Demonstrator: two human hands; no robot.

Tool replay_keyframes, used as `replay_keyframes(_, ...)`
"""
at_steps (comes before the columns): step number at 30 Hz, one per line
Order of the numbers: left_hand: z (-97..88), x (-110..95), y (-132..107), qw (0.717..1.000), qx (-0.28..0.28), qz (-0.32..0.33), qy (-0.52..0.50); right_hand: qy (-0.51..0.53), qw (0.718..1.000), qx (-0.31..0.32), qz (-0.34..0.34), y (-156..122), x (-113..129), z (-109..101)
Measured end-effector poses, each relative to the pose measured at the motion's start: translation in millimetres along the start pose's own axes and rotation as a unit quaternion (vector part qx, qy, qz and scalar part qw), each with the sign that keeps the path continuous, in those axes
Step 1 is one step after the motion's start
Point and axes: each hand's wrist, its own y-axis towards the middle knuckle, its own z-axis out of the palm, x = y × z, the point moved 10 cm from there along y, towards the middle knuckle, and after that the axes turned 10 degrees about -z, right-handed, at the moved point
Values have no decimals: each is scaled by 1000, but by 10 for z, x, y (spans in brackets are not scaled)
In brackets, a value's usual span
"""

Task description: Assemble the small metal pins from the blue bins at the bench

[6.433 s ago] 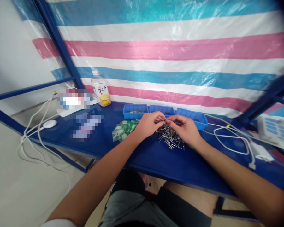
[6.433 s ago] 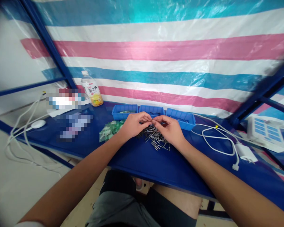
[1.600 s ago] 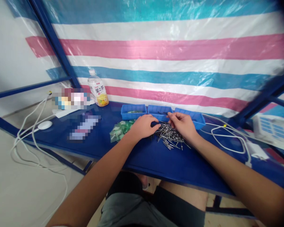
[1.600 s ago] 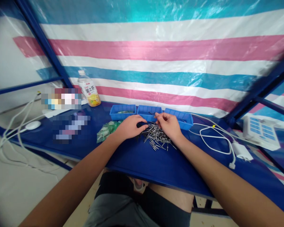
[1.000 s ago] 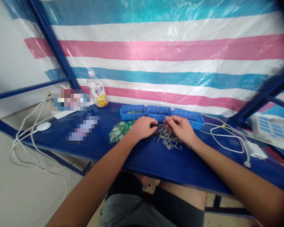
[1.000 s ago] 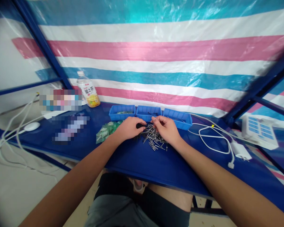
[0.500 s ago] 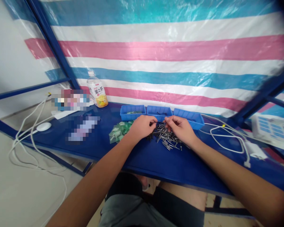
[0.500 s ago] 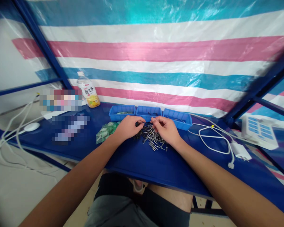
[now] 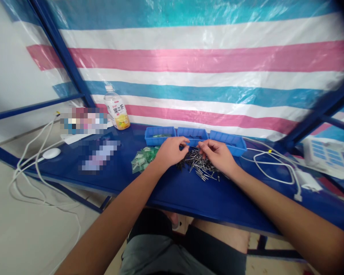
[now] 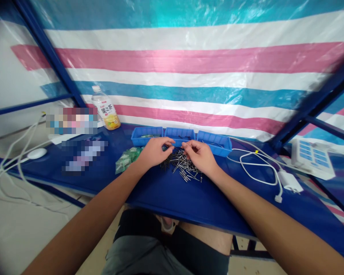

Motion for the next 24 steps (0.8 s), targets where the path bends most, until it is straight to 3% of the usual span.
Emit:
replay_keyframes(5, 172, 48, -28, 997, 72, -13, 14, -10, 1000, 3, -6, 1, 16, 2)
replay_keyframes(8, 207, 63, -32, 995, 89, -18, 28, -10, 1000, 5, -2, -3, 11, 4)
replay_keyframes(18, 124, -44, -40, 998, 50, 16, 21, -9, 1000, 7, -6, -1, 17, 15)
replay_keyframes(24, -93, -88, -11, 993, -35, 21, -112, 1, 1000, -1, -1, 0, 21, 14)
